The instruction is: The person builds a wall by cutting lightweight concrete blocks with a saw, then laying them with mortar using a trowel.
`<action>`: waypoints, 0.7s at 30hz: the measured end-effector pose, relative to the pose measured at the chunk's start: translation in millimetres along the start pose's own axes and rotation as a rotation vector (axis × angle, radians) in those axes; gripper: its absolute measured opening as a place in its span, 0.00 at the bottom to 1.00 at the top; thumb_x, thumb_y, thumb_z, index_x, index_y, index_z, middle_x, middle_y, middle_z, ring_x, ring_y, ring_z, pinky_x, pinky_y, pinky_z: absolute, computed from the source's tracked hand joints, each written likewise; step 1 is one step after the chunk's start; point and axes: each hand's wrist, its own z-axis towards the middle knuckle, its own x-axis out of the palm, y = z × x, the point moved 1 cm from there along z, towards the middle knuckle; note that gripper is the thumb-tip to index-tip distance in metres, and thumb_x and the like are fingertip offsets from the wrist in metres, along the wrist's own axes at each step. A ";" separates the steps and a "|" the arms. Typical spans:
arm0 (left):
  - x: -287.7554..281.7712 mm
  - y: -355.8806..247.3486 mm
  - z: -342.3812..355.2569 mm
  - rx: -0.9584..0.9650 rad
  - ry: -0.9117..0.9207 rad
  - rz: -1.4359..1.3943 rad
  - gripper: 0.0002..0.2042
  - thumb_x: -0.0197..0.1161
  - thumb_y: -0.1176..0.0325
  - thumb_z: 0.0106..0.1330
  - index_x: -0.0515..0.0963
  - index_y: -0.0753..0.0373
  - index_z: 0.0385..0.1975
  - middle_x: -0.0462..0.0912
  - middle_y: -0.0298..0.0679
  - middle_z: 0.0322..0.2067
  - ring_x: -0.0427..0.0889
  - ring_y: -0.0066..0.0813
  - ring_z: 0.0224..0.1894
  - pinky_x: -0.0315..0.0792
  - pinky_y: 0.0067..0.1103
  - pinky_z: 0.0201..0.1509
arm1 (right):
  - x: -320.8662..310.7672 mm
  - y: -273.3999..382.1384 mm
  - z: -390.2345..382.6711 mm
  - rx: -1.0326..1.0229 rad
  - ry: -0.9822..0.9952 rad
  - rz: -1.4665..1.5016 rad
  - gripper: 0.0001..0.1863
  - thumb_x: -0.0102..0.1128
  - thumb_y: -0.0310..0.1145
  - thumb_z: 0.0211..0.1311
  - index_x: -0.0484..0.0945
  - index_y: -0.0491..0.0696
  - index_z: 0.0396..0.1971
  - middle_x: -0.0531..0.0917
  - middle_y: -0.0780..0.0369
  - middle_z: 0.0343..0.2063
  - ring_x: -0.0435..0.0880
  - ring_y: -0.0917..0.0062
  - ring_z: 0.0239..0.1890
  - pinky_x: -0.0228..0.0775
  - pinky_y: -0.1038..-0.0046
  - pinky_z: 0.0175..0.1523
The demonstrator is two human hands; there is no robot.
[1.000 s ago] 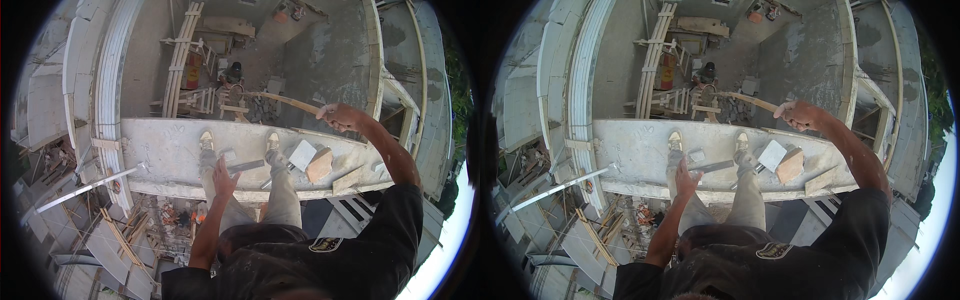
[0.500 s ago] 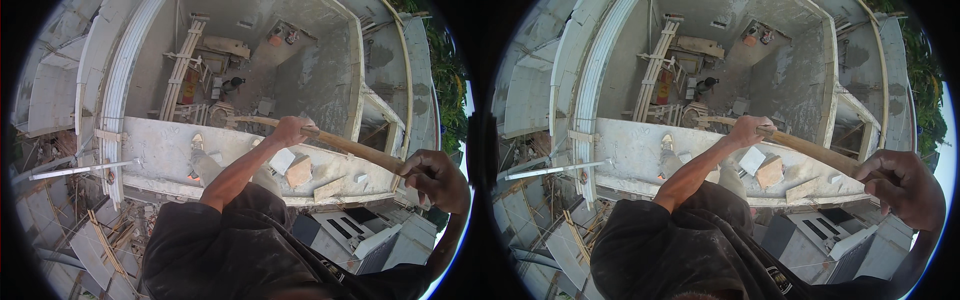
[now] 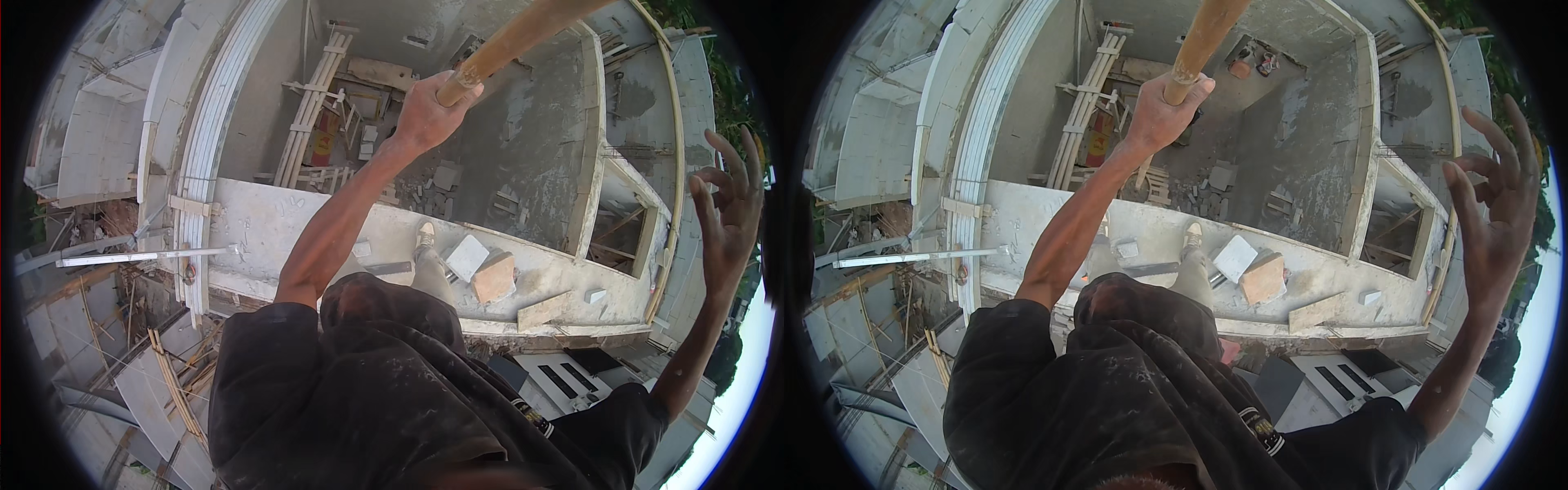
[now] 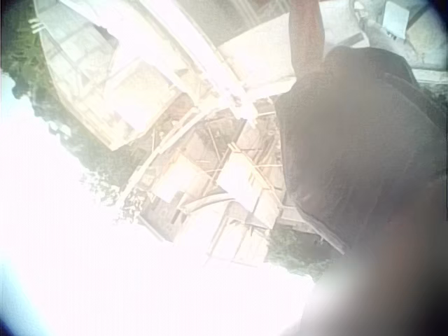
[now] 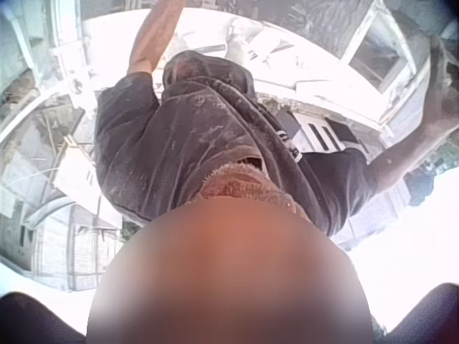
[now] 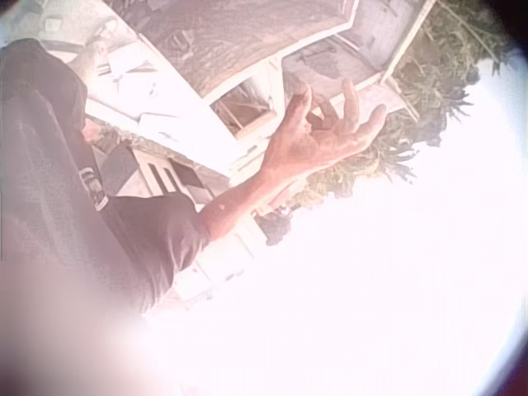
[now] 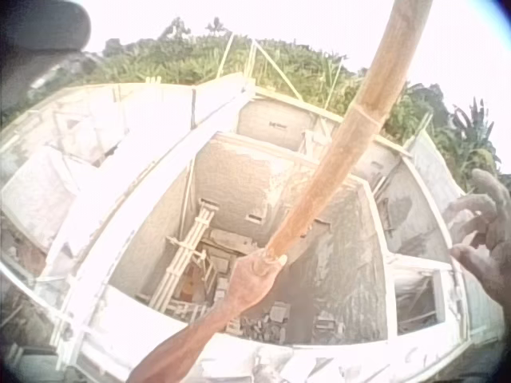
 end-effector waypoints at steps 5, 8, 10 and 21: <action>-0.7 -113.7 42.2 0.162 0.135 0.035 0.18 0.62 0.53 0.68 0.82 0.63 0.41 0.77 0.30 0.18 0.77 0.15 0.24 0.71 0.17 0.30 | 201.6 -27.7 -99.6 0.222 0.436 0.375 0.57 0.78 0.28 0.39 0.51 0.56 0.71 0.59 0.59 0.69 0.73 0.62 0.59 0.72 0.62 0.60; -34.9 -234.0 42.8 0.135 0.219 0.008 0.15 0.62 0.55 0.66 0.78 0.63 0.32 0.73 0.31 0.15 0.73 0.20 0.17 0.65 0.18 0.20 | 331.9 18.5 -101.4 0.055 0.273 0.491 0.53 0.77 0.33 0.45 0.50 0.49 0.70 0.60 0.55 0.67 0.70 0.63 0.61 0.69 0.63 0.62; -51.2 -244.4 43.9 0.280 0.258 0.073 0.17 0.62 0.53 0.66 0.78 0.64 0.35 0.77 0.34 0.18 0.75 0.22 0.18 0.67 0.19 0.21 | 380.6 55.0 -86.1 0.002 0.165 0.508 0.48 0.75 0.35 0.50 0.53 0.47 0.68 0.68 0.54 0.62 0.74 0.66 0.57 0.70 0.66 0.59; -222.2 -111.1 148.3 -0.351 0.942 -0.265 0.28 0.64 0.50 0.64 0.73 0.65 0.57 0.84 0.45 0.37 0.83 0.29 0.46 0.75 0.29 0.52 | 248.0 121.3 53.0 0.302 -0.220 1.026 0.15 0.66 0.37 0.63 0.78 0.44 0.45 0.80 0.65 0.29 0.75 0.85 0.30 0.69 0.78 0.37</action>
